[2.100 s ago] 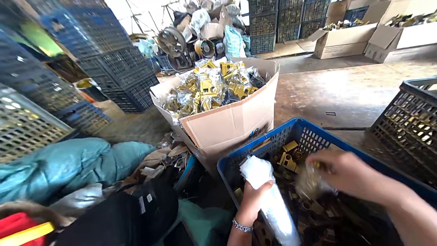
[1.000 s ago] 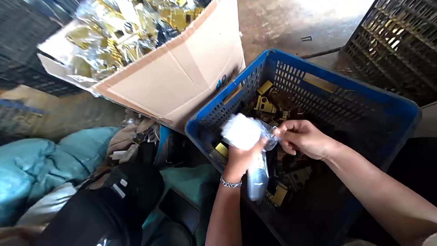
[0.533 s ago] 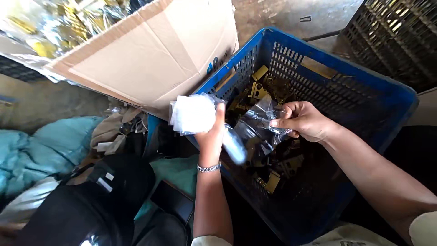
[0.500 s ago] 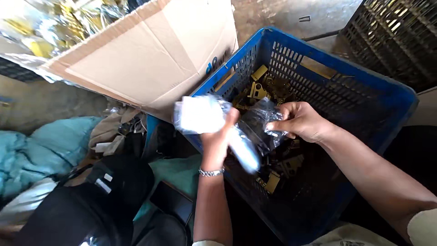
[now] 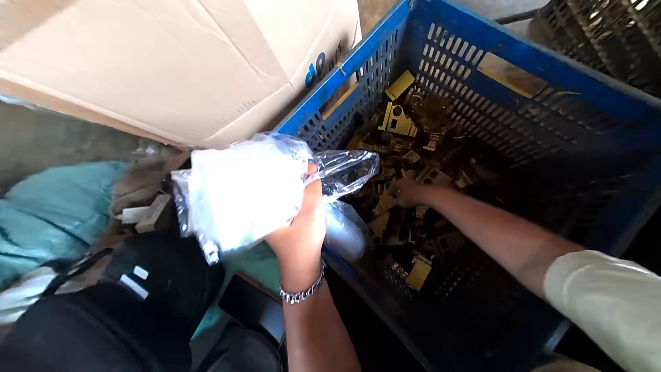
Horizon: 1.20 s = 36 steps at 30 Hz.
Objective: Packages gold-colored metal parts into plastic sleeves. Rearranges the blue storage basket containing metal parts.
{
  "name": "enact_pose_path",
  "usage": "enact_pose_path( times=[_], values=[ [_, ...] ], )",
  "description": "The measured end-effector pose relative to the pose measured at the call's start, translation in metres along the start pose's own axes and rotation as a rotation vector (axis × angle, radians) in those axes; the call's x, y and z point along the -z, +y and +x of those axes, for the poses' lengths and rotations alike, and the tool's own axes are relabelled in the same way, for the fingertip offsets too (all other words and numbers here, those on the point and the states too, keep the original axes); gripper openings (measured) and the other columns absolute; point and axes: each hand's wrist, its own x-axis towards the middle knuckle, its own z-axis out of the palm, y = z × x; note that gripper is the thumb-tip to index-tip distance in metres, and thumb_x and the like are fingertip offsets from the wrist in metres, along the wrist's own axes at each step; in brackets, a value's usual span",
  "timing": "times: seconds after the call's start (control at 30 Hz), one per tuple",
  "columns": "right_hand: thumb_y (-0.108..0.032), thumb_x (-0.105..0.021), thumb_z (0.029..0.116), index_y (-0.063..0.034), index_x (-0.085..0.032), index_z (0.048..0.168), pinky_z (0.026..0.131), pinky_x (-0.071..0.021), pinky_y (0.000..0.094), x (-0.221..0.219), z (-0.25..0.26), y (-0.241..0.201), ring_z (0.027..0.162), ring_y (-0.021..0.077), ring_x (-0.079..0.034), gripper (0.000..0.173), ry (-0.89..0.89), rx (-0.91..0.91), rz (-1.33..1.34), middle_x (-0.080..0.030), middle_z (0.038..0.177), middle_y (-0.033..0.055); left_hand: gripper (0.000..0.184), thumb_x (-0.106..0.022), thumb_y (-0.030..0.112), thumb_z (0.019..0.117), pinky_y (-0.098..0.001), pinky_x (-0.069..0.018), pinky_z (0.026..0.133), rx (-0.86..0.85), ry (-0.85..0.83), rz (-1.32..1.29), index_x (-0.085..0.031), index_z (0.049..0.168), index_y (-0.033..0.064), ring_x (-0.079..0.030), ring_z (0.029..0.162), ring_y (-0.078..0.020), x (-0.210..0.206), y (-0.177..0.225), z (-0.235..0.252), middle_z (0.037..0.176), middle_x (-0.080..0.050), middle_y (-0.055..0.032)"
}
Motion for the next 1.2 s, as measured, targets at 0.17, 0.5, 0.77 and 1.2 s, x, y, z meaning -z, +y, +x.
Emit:
enact_pose_path(
  times=[0.17,0.5,0.77,1.2],
  values=[
    [-0.014,-0.051,0.1057,0.0038,-0.052,0.145,0.119,-0.0294,0.0588,-0.060,0.056,0.030,0.144,0.0440,-0.040,0.043,-0.178,0.165,-0.322,-0.044,0.154,0.0267,0.039,-0.066,-0.013,0.0772,-0.0240,-0.0612,0.080,-0.027,0.002,-0.030,-0.061,0.110,0.0079,-0.071,0.089,-0.0045,-0.005,0.003,-0.002,0.095,-0.072,0.0086],
    [-0.005,-0.072,0.0908,0.0092,-0.054,0.138,0.112,-0.0372,0.0625,0.018,-0.001,0.039,0.137,0.0493,-0.045,0.053,0.104,-0.076,-0.255,-0.044,0.148,0.0330,0.048,-0.076,-0.005,0.0734,-0.0215,-0.0610,0.082,0.020,-0.030,0.053,-0.056,0.116,0.0031,-0.070,0.093,-0.0003,-0.011,0.005,-0.002,0.097,-0.071,0.0098],
    [-0.001,-0.069,0.0818,-0.0054,-0.053,0.135,0.082,-0.0614,0.0311,0.048,-0.195,0.020,0.095,0.0135,-0.070,0.056,0.349,0.167,0.833,-0.070,0.112,0.0054,0.060,-0.084,0.003,0.0700,-0.0194,-0.0553,0.089,0.044,-0.090,0.094,-0.055,0.121,-0.0102,-0.065,0.098,0.0021,-0.023,0.003,-0.011,0.104,-0.068,-0.0028],
    [-0.012,-0.073,0.0868,0.0129,-0.062,0.120,0.091,-0.0562,0.0430,0.013,-0.166,-0.067,0.100,0.0295,-0.070,0.043,0.667,0.521,0.007,-0.068,0.112,0.0252,0.048,-0.078,-0.007,0.0801,-0.0238,-0.0582,0.082,0.612,-0.272,-0.276,-0.053,0.121,-0.0061,-0.068,0.089,-0.0070,-0.036,0.040,-0.028,0.098,-0.069,-0.0068]
  ],
)
